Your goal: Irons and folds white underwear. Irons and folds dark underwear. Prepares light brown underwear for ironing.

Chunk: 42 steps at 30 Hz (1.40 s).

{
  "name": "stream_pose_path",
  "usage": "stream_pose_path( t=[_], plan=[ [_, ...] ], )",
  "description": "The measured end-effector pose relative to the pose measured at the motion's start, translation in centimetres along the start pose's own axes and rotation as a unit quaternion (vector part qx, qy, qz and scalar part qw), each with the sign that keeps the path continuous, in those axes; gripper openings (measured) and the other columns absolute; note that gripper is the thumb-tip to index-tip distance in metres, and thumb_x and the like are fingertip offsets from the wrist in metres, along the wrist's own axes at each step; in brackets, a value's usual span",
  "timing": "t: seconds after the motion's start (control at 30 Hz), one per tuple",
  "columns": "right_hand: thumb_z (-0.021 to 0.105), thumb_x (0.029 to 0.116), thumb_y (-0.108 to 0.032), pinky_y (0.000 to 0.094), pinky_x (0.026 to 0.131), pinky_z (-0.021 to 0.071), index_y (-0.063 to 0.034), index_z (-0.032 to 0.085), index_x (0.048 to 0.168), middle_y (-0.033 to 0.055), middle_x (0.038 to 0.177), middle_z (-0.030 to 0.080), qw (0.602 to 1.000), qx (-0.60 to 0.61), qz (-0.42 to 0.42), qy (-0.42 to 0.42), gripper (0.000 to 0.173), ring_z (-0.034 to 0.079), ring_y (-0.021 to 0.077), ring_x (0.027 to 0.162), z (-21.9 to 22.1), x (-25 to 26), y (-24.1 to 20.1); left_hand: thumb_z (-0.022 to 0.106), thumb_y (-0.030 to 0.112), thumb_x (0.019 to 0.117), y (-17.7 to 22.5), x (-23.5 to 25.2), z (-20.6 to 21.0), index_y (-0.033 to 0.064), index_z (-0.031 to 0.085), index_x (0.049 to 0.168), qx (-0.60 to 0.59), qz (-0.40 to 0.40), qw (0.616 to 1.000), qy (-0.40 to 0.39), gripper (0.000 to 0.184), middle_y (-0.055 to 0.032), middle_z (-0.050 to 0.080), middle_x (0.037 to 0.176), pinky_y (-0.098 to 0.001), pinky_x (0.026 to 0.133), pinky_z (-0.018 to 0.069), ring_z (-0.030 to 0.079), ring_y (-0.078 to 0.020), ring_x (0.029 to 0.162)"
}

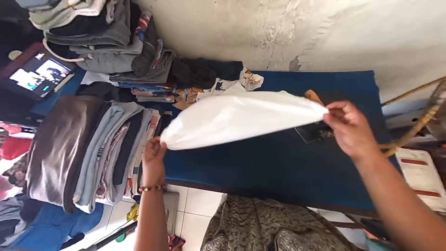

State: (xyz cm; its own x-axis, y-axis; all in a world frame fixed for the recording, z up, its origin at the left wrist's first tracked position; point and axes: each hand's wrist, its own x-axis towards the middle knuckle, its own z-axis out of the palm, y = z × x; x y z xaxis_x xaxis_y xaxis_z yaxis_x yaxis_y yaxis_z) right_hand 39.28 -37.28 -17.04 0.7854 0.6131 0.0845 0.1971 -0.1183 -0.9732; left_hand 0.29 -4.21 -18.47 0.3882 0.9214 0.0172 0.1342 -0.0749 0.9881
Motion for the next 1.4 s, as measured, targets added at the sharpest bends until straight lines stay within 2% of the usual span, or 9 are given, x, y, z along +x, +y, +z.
stream_pose_path(
  t=[0.13,0.27,0.6,0.7,0.87,1.07,1.17,1.3,1.4],
  plan=[
    [0.068,0.0948,-0.001,0.0445,0.084,0.0572,0.0034,0.049,0.138,0.02,0.108,0.066,0.984,-0.127,0.123,-0.033,0.048,0.067,0.0225,0.092,-0.4,-5.4,6.4,0.059,0.001,0.0989,-4.5,-5.0,0.0,-0.0116,0.044,0.143,0.203,-0.085,0.974,-0.059,0.048,-0.0271,0.063,0.126,-0.0416,0.098,0.0526,0.065,-0.0269,0.11],
    [0.069,0.0971,-0.007,0.0682,0.106,0.0405,0.0044,0.057,0.137,0.0285,0.123,0.067,0.867,-0.342,0.261,-0.252,0.043,0.061,0.0468,0.12,0.0,-7.8,8.9,0.064,0.005,0.0965,-6.1,-8.3,3.1,-0.0048,0.052,0.143,0.465,-0.143,0.867,-0.111,0.049,-0.0279,0.062,0.134,-0.0724,0.108,0.0322,0.051,-0.0498,0.132],
    [0.06,0.0912,0.012,0.0766,0.097,0.037,0.0079,0.06,0.132,0.0354,0.128,0.061,0.853,-0.49,0.064,-0.167,0.041,0.05,0.0581,0.128,9.2,5.0,13.2,0.044,0.024,0.1093,-11.7,-4.4,24.6,0.0048,0.054,0.147,0.441,0.195,0.748,-0.455,0.044,-0.014,0.05,0.155,-0.0555,0.122,0.0261,0.041,-0.0336,0.148],
    [0.056,0.0916,0.009,0.0706,0.095,0.0442,0.012,0.06,0.123,0.0361,0.123,0.06,0.875,-0.47,-0.049,-0.1,0.032,0.055,0.0569,0.121,10.7,0.6,13.5,0.048,0.031,0.1079,-14.3,-4.6,23.6,0.0077,0.046,0.155,0.428,0.2,0.779,-0.412,0.052,-0.0101,0.041,0.162,-0.057,0.124,0.0194,0.034,-0.0313,0.152],
    [0.037,0.1052,-0.054,0.0688,0.119,0.0235,-0.0001,0.044,0.154,0.0191,0.161,0.041,0.878,-0.443,-0.105,-0.15,0.073,0.036,0.0385,0.151,8.1,-8.9,19.0,0.05,0.035,0.1037,-15.4,-7.8,16.0,0.0045,0.049,0.152,0.478,0.202,0.795,-0.314,0.057,-0.0122,0.046,0.159,-0.0683,0.118,0.0244,0.044,-0.0383,0.146],
    [0.078,0.0899,-0.013,0.0838,0.095,0.0344,0.0079,0.036,0.152,0.045,0.135,0.05,0.863,-0.501,0.067,0.009,0.078,0.046,0.0688,0.124,-1.1,4.9,8.4,0.065,0.025,0.0994,-12.7,-10.8,7.2,-0.0069,0.055,0.141,0.485,-0.068,0.872,0.002,0.054,-0.0313,0.051,0.146,-0.0657,0.11,0.0366,0.049,-0.0505,0.135],
    [0.079,0.0911,-0.02,0.0793,0.085,0.0454,0.0066,0.026,0.153,0.0482,0.119,0.055,0.855,-0.459,0.241,0.035,0.085,0.057,0.068,0.109,-1.8,8.9,9.1,0.071,0.028,0.0974,-11.8,-10.4,6.0,-0.0065,0.063,0.127,0.423,-0.202,0.883,0.008,0.046,-0.0315,0.058,0.132,-0.0553,0.104,0.0478,0.059,-0.0448,0.123],
    [0.073,0.0947,-0.042,0.0411,0.078,0.0594,0.0087,0.051,0.134,0.0185,0.105,0.068,0.892,-0.269,0.364,0.011,0.068,0.07,0.0224,0.084,-2.3,9.4,8.8,0.076,0.026,0.0943,-11.2,-8.9,4.8,-0.0078,0.055,0.134,0.349,-0.28,0.892,-0.067,0.057,-0.0309,0.061,0.128,-0.0553,0.1,0.0502,0.064,-0.042,0.113],
    [0.075,0.0941,-0.038,0.0365,0.065,0.0582,0.0085,0.057,0.121,0.0129,0.086,0.065,0.894,-0.269,0.358,-0.03,0.056,0.064,0.0168,0.067,1.2,4.9,4.4,0.077,0.017,0.0926,-11.8,-7.7,2.8,-0.0094,0.047,0.141,0.252,-0.293,0.913,-0.131,0.063,-0.0287,0.067,0.115,-0.0505,0.096,0.0524,0.068,-0.037,0.103]
  ],
)
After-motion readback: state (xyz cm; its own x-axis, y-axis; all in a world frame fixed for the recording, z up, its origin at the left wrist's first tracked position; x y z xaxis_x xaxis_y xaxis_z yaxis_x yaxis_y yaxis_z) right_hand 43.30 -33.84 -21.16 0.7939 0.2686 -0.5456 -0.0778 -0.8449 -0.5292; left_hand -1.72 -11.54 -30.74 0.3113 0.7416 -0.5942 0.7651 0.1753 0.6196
